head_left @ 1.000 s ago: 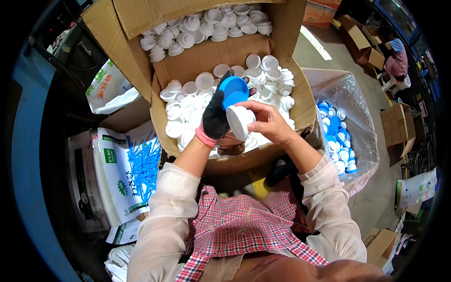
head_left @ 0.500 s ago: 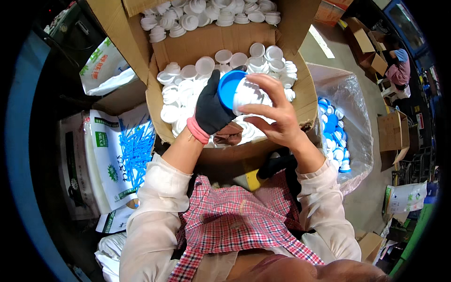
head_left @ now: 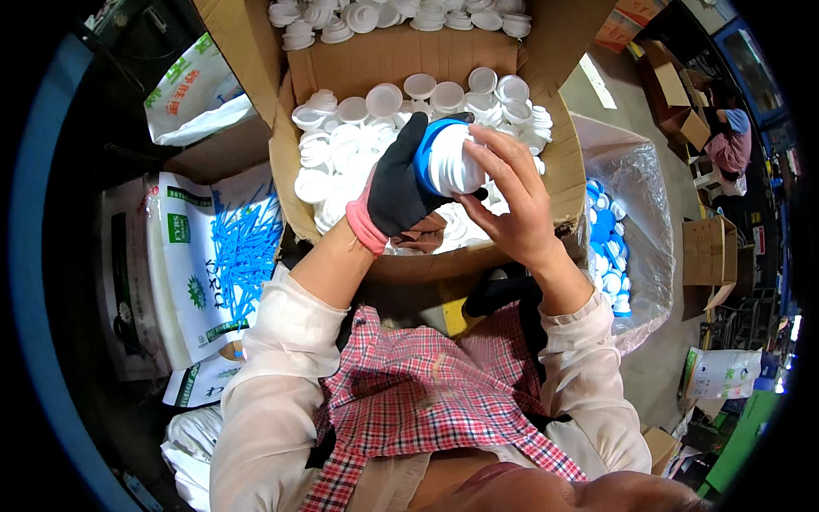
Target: The person repeatedly picks up white plastic containers and blue lids from a cardboard box, screws the lids onto the containers, and places the assembled units into a nearby plastic bag. The task is performed continuously in a repetitive manner.
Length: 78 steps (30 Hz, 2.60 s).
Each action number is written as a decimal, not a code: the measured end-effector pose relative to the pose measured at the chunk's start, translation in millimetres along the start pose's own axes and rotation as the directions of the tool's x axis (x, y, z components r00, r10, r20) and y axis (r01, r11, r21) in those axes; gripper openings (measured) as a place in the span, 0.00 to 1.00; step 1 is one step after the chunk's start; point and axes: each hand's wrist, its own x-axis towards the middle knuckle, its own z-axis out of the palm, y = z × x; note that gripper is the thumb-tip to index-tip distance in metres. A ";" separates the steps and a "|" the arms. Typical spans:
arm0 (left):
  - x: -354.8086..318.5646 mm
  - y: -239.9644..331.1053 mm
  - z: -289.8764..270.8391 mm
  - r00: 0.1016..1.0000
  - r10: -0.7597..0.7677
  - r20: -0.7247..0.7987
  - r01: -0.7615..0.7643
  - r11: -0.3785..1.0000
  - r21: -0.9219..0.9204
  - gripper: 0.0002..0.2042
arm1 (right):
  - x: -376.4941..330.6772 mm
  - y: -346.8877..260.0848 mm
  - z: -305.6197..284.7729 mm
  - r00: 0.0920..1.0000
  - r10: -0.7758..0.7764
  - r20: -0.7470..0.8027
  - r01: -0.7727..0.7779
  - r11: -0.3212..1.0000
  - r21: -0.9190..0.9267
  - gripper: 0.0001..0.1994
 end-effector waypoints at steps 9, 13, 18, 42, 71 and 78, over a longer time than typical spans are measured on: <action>-2.5 6.1 6.3 0.997 -0.068 -0.021 0.066 0.993 -0.099 0.27 | -3.6 1.0 1.1 0.999 0.028 0.024 -0.027 0.999 -0.017 0.33; -2.4 4.2 8.8 0.993 -0.103 -0.057 0.094 0.985 -0.142 0.28 | -4.2 -0.9 2.1 1.000 0.028 0.013 -0.028 0.999 -0.028 0.33; -4.8 18.7 11.6 0.979 -0.203 0.010 0.203 0.970 -0.137 0.32 | -1.8 1.6 -5.3 0.997 0.035 0.071 -0.037 0.999 0.025 0.33; 4.8 13.1 23.1 0.996 -0.091 -0.004 0.089 0.965 0.247 0.20 | -19.6 38.1 -15.5 0.783 0.554 0.282 -0.540 0.380 0.751 0.29; 5.6 -75.9 48.3 0.922 -0.385 -0.028 0.218 0.457 0.862 0.20 | -365.4 111.3 -251.3 0.133 0.990 -0.047 -0.943 0.112 -0.314 0.37; 15.0 -124.3 38.1 0.898 -0.435 0.067 0.107 0.363 0.925 0.16 | -464.3 145.7 -177.1 -0.141 0.916 0.376 -0.810 0.112 -0.575 0.38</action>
